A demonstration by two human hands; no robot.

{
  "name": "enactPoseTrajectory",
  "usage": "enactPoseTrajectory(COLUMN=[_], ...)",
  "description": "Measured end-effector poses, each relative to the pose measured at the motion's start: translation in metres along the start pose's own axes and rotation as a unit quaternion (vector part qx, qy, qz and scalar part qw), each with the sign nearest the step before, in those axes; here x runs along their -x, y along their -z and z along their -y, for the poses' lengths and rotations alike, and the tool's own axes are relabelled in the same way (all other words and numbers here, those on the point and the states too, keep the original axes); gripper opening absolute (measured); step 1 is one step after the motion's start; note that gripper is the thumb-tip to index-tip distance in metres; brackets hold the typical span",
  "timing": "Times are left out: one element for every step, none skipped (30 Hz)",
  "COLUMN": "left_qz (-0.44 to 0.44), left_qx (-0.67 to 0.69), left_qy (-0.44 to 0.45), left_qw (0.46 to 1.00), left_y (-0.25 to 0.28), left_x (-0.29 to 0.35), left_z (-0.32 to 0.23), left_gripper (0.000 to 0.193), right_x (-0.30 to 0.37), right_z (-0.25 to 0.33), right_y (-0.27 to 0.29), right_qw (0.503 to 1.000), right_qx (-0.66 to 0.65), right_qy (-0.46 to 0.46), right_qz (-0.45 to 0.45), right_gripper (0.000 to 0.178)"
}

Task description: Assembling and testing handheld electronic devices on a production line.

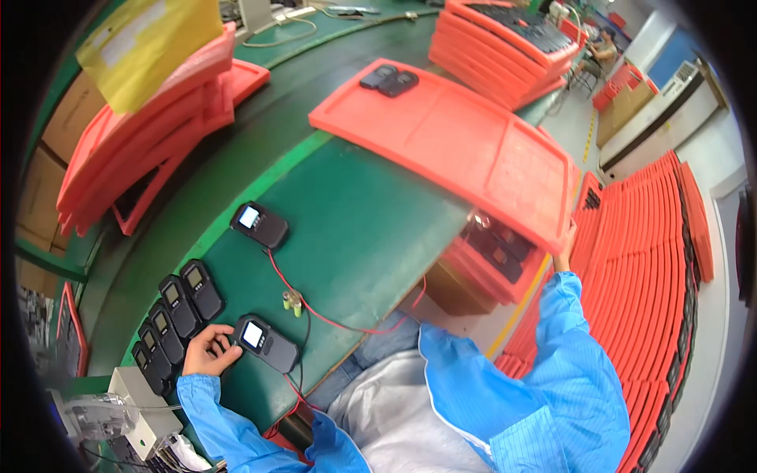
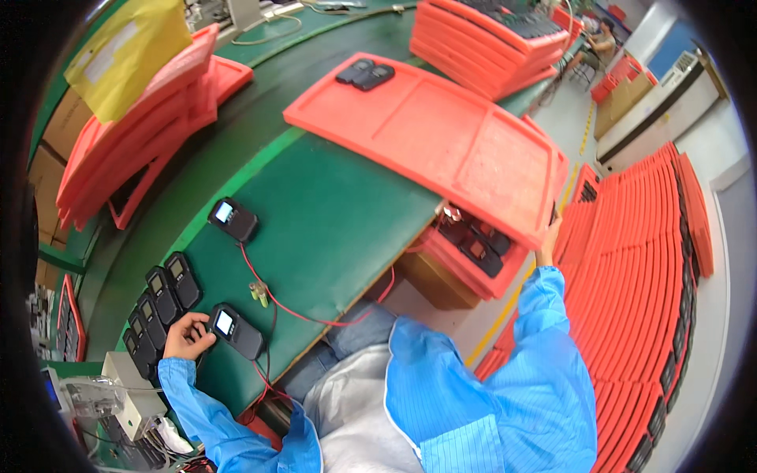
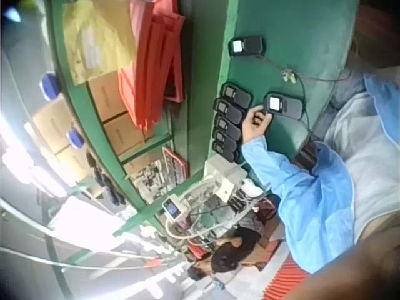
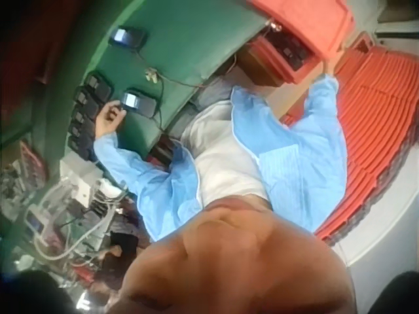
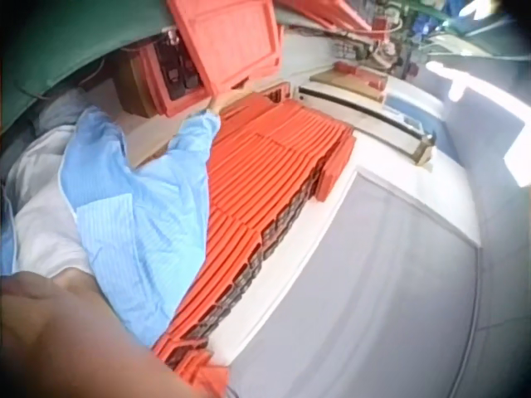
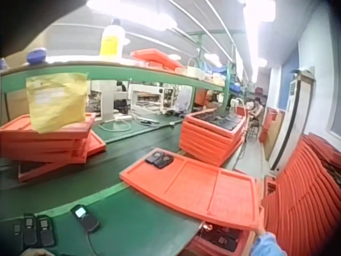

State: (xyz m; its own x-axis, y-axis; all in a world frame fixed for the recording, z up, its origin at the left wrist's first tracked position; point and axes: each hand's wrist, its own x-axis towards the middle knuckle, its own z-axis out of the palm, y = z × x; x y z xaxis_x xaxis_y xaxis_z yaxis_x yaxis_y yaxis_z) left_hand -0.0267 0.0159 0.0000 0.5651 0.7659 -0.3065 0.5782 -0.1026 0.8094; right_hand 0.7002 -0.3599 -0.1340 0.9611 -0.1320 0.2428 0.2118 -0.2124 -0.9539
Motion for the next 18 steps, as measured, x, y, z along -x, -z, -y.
enactPoseTrajectory(left_qz=[-0.002, -0.006, -0.016, -0.028, -0.039, -0.049, -0.053, -0.058, -0.060, -0.061, -0.058, -0.062, -0.066, -0.071, -0.066, -0.062, -0.058, -0.055], left_qx=[-0.006, -0.012, -0.007, -0.009, -0.012, -0.015, -0.014, -0.014, -0.013, -0.013, -0.014, -0.006, 0.001, 0.007, 0.005, 0.006, 0.007, 0.008], left_qy=[-0.001, -0.002, -0.005, -0.001, 0.003, 0.008, 0.003, 0.015, 0.025, 0.035, 0.029, 0.033, 0.037, 0.042, 0.037, 0.043, 0.050, 0.057], left_qw=[1.000, 1.000, 1.000, 1.000, 0.999, 0.999, 0.998, 0.998, 0.998, 0.997, 0.998, 0.997, 0.997, 0.997, 0.997, 0.997, 0.997, 0.997], left_y=[-0.003, -0.006, -0.010, -0.012, -0.013, -0.014, -0.015, -0.015, -0.016, -0.016, -0.016, -0.015, -0.014, -0.013, -0.013, -0.013, -0.014, -0.015], left_x=[0.000, 0.000, 0.001, 0.001, 0.003, 0.004, 0.005, 0.007, 0.008, 0.008, 0.009, 0.010, 0.010, 0.009, 0.007, 0.004, 0.002, 0.001], left_z=[0.002, 0.003, 0.005, 0.006, 0.008, 0.010, 0.010, 0.009, 0.008, 0.008, 0.009, 0.011, 0.013, 0.013, 0.011, 0.008, 0.005, 0.004], left_gripper=[0.038, 0.038, 0.038, 0.037, 0.036, 0.035, 0.035, 0.036, 0.036, 0.036, 0.036, 0.036, 0.035, 0.035, 0.035, 0.035, 0.035, 0.035], right_x=[0.002, -0.006, -0.007, -0.006, -0.011, -0.017, -0.021, -0.026, -0.033, -0.037, -0.036, -0.038, -0.034, -0.030, -0.023, -0.015, -0.011, -0.011], right_z=[-0.003, -0.002, 0.003, 0.009, 0.007, 0.006, 0.007, 0.009, 0.016, 0.024, 0.037, 0.038, 0.040, 0.044, 0.046, 0.049, 0.051, 0.049], right_y=[0.002, -0.008, -0.019, -0.029, -0.024, -0.020, -0.019, -0.019, -0.022, -0.030, -0.038, -0.037, -0.030, -0.027, -0.023, -0.023, -0.020, -0.008], right_qw=[1.000, 0.999, 0.998, 0.996, 0.995, 0.993, 0.991, 0.989, 0.988, 0.986, 0.985, 0.984, 0.982, 0.981, 0.979, 0.976, 0.974, 0.972], right_qx=[-0.017, -0.035, -0.048, -0.062, -0.075, -0.087, -0.098, -0.108, -0.117, -0.125, -0.132, -0.137, -0.141, -0.147, -0.153, -0.159, -0.165, -0.171], right_qy=[-0.004, -0.007, -0.011, -0.015, -0.020, -0.026, -0.032, -0.039, -0.046, -0.053, -0.061, -0.070, -0.079, -0.088, -0.097, -0.106, -0.114, -0.123], right_qz=[0.015, 0.029, 0.042, 0.055, 0.066, 0.077, 0.084, 0.089, 0.092, 0.093, 0.095, 0.096, 0.095, 0.096, 0.097, 0.100, 0.103, 0.107], right_gripper=[0.057, 0.057, 0.056, 0.056, 0.055, 0.055, 0.054, 0.054, 0.053, 0.053, 0.052, 0.052, 0.052, 0.051, 0.051, 0.050, 0.050, 0.049])
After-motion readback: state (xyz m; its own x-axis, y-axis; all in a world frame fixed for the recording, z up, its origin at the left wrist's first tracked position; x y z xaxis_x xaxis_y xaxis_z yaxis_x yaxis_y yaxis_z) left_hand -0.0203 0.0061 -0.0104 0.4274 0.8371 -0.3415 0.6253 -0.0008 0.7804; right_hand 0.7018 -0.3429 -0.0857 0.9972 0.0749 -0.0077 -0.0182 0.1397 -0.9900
